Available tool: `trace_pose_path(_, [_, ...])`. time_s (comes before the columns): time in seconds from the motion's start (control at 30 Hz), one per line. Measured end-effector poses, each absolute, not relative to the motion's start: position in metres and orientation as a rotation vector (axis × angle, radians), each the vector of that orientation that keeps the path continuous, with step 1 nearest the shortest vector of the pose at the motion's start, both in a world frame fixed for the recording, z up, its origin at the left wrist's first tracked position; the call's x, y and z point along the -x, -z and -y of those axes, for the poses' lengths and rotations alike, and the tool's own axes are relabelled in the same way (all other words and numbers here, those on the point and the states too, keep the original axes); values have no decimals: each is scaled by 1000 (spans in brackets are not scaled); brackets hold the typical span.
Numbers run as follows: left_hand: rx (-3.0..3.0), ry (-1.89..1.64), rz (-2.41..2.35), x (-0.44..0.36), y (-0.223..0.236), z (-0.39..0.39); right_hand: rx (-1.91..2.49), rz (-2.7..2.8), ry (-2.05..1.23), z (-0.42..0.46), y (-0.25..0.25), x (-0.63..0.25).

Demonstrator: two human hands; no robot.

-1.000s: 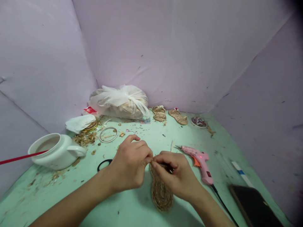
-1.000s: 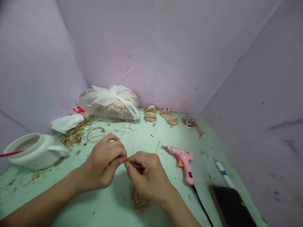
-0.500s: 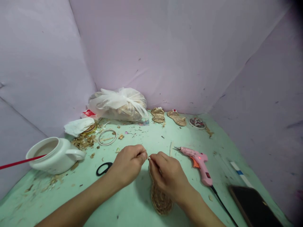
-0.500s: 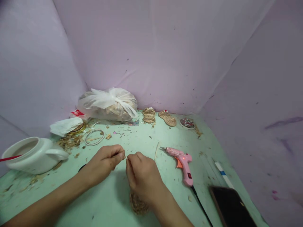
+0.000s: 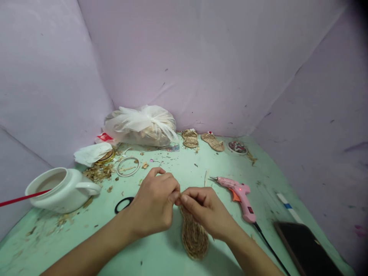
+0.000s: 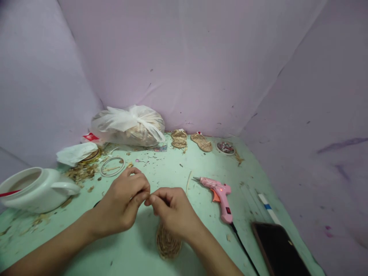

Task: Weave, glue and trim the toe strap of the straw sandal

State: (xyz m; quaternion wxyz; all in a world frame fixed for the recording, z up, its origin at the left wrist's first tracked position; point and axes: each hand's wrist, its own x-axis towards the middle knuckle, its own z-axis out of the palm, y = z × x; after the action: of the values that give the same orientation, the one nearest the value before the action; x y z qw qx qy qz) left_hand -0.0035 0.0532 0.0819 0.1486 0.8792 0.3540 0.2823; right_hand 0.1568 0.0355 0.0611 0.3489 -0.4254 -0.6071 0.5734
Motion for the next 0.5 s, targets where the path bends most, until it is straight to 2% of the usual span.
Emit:
trace_pose_path(0.13, [-2419,-654,-1327,-3,-79,-46,1132,2004,-670,-30,-58,-153])
trace_pose_path(0.27, [-2300,-501,-1527,-7,-79,-42,1048,2166,-131,-28,-47,-154])
trace_pose_path(0.37, [-2134,-513,-1516,-5,-80,-48,1079,2122,-193,-30,-44,-154])
trace_pose_path(0.5, [-1893,-692,-1369,3,-83,-61,1214,1856,-693,-33,-49,-153])
